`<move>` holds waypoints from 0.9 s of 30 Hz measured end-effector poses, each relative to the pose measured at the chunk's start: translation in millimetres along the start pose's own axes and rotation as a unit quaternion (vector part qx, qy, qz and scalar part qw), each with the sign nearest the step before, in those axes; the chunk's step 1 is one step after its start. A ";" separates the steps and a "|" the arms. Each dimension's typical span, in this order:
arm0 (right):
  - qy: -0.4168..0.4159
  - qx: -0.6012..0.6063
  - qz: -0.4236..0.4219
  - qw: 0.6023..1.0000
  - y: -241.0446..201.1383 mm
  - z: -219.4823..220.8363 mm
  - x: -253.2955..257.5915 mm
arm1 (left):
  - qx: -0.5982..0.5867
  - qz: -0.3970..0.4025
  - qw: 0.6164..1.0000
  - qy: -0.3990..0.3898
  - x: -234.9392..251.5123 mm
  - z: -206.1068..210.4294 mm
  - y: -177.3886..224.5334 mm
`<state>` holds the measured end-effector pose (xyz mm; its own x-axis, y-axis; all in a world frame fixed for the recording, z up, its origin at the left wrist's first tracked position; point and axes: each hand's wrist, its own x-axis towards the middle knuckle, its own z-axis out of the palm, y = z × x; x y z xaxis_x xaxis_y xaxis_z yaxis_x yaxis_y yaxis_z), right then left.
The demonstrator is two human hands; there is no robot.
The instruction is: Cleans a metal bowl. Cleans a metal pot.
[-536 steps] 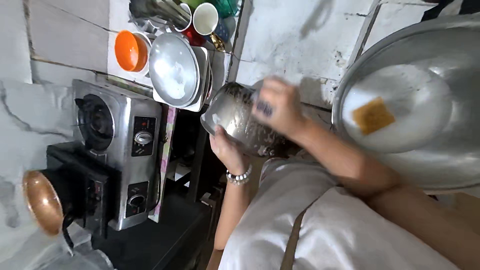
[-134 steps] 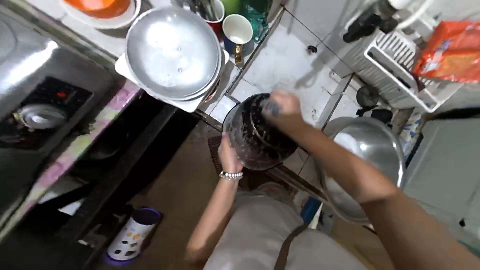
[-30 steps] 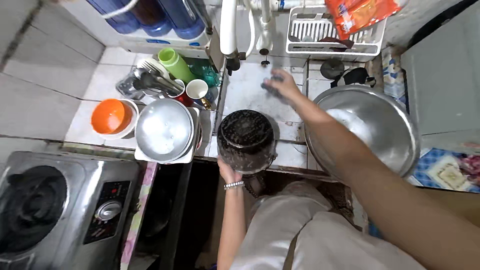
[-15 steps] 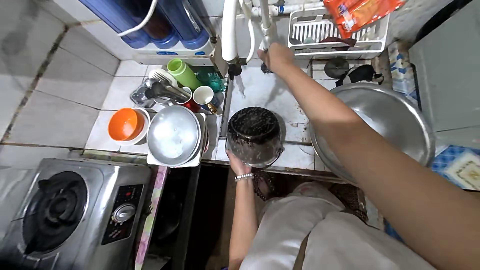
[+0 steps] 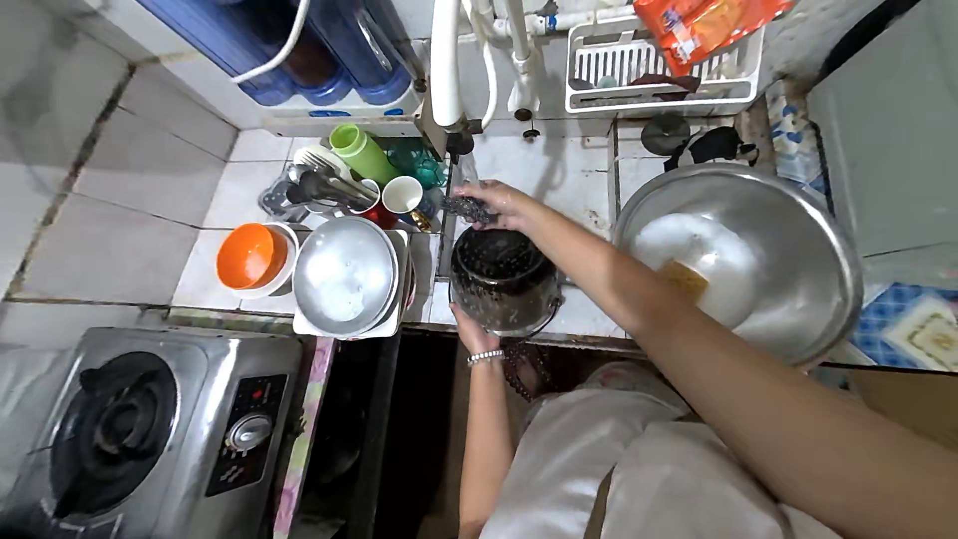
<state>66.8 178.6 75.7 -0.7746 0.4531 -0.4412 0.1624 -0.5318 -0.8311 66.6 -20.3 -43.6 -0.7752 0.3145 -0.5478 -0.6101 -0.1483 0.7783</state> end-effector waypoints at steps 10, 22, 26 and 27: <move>-0.046 0.179 0.060 0.981 13.3 -13.8 13.6 | -0.001 -0.008 1.000 -0.009 3.8 -4.7 -4.7; 0.084 -0.037 -0.215 0.972 37.3 16.9 6.2 | 0.002 0.005 0.999 -0.039 5.4 -10.2 -8.1; 0.143 -0.205 -0.220 0.943 37.8 27.0 -3.5 | 0.025 0.019 0.998 -0.057 8.2 -11.8 -11.1; 0.140 -0.248 -0.220 0.933 38.8 30.1 -7.9 | 0.032 0.022 0.998 -0.058 9.0 -12.6 -12.0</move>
<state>60.8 132.9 57.1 -0.6544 0.7554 -0.0341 0.1836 0.1150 -0.9762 64.9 -27.5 -61.8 -0.7744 0.4165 -0.4763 -0.5616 -0.1059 0.8206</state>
